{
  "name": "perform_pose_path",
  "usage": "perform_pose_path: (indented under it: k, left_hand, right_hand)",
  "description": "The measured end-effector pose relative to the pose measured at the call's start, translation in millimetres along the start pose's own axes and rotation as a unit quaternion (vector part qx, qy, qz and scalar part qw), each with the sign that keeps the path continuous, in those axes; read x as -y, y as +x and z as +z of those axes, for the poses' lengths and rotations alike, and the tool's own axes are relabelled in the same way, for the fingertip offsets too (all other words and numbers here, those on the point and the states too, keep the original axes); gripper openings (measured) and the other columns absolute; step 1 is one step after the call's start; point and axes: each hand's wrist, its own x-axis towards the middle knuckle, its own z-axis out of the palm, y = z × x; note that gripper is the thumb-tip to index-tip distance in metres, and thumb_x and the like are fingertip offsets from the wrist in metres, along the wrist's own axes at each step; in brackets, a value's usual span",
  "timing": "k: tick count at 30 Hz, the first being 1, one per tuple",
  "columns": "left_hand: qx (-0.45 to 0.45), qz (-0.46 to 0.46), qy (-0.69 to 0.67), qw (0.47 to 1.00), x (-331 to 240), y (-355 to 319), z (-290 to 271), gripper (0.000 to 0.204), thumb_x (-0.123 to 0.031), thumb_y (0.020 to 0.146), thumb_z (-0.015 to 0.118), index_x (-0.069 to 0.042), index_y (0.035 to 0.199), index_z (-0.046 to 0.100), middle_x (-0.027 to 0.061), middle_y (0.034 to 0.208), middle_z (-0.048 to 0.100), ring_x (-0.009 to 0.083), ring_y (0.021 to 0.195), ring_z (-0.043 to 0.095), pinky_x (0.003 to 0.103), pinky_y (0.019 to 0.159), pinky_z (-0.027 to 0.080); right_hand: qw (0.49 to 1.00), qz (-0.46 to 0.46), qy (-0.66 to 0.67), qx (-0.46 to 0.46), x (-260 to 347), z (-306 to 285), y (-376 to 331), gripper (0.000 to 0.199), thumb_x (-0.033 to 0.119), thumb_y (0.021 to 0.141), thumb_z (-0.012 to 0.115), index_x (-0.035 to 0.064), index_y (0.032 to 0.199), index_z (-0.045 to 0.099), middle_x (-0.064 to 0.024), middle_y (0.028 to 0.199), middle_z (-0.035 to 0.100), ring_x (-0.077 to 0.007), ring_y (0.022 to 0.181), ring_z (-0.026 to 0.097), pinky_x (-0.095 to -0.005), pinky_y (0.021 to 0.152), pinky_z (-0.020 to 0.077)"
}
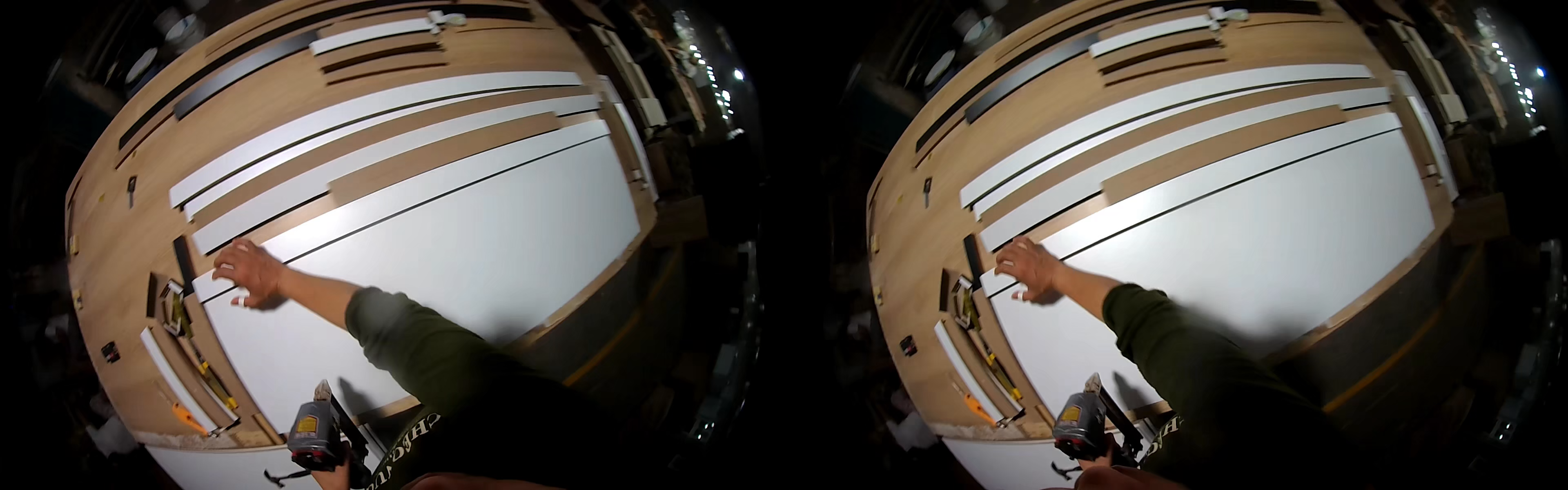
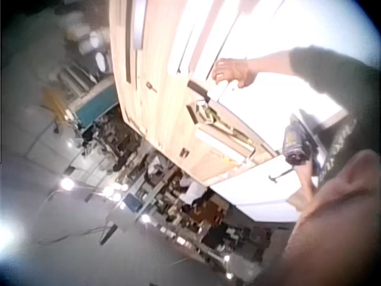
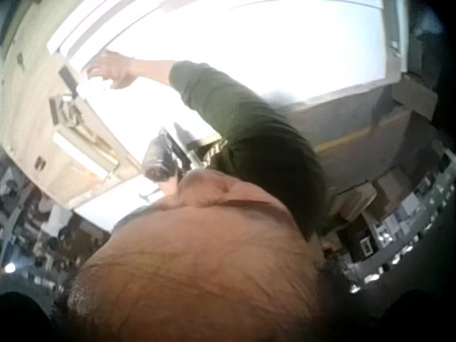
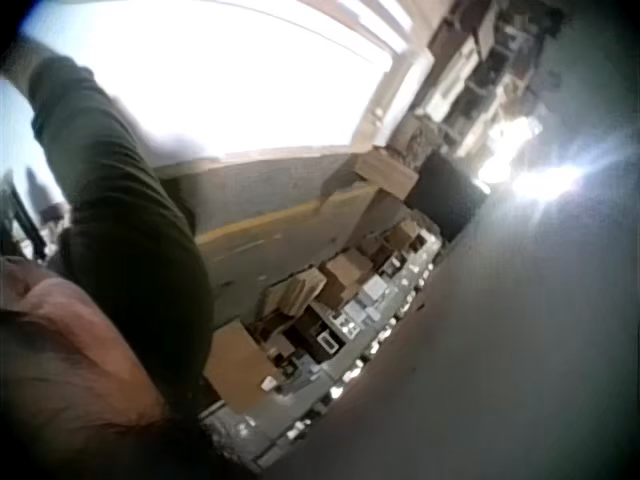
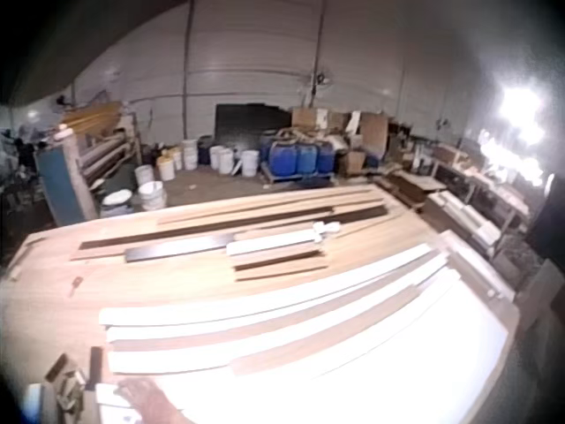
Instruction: The person picks up a large white board, places it on an assembly table, and then positions and nails smaller white trim pieces and a wooden panel onto its surface using a nail gun.
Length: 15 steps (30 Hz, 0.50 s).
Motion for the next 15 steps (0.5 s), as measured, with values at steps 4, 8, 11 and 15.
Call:
perform_pose_path:
  k: [4,8,11,15]
  left_hand:
    - [0.023,0.016,-0.031,0.999,-23,-31,67,0.037,-0.015,0.076,0.072,0.0,0.106,0.059,0.007,0.083,0.063,0.0165,0.071,0.06,0.031,0.062,0.049]
    - [0.008,0.021,-0.06,0.998,-46,-59,122,0.036,-0.015,0.076,0.072,0.0,0.106,0.06,0.0068,0.079,0.063,0.0158,0.067,0.059,0.031,0.059,0.049]
    - [-0.006,0.01,-0.058,0.998,-79,-79,160,0.035,-0.015,0.075,0.072,0.0,0.105,0.06,0.0067,0.076,0.062,0.0152,0.064,0.059,0.03,0.057,0.048]
    - [-0.052,-0.02,-0.044,0.997,-141,-127,189,0.022,-0.013,0.077,0.072,0.0,0.092,0.061,0.0038,0.069,0.06,0.0129,0.059,0.057,0.029,0.054,0.046]
  right_hand:
    - [0.995,0.093,-0.032,0.023,30,-105,-99,0.05,0.032,0.074,0.071,0.015,0.117,0.052,-0.0078,0.123,0.049,-0.0249,0.124,0.041,-0.0498,0.109,0.0224]
    - [0.968,0.211,-0.08,0.11,71,-234,-240,0.06,0.037,0.075,0.069,0.0138,0.126,0.048,-0.0112,0.137,0.041,-0.0296,0.133,0.032,-0.0531,0.109,0.0222]
    - [0.929,0.194,-0.099,0.298,116,-299,-341,0.076,0.04,0.072,0.071,0.015,0.137,0.04,-0.0124,0.149,0.027,-0.033,0.141,0.016,-0.0596,0.109,0.0165]
    - [0.912,0.14,-0.103,0.371,161,-323,-406,0.08,0.04,0.072,0.073,0.017,0.141,0.039,-0.0106,0.153,0.023,-0.0331,0.143,0.013,-0.0613,0.109,0.0164]
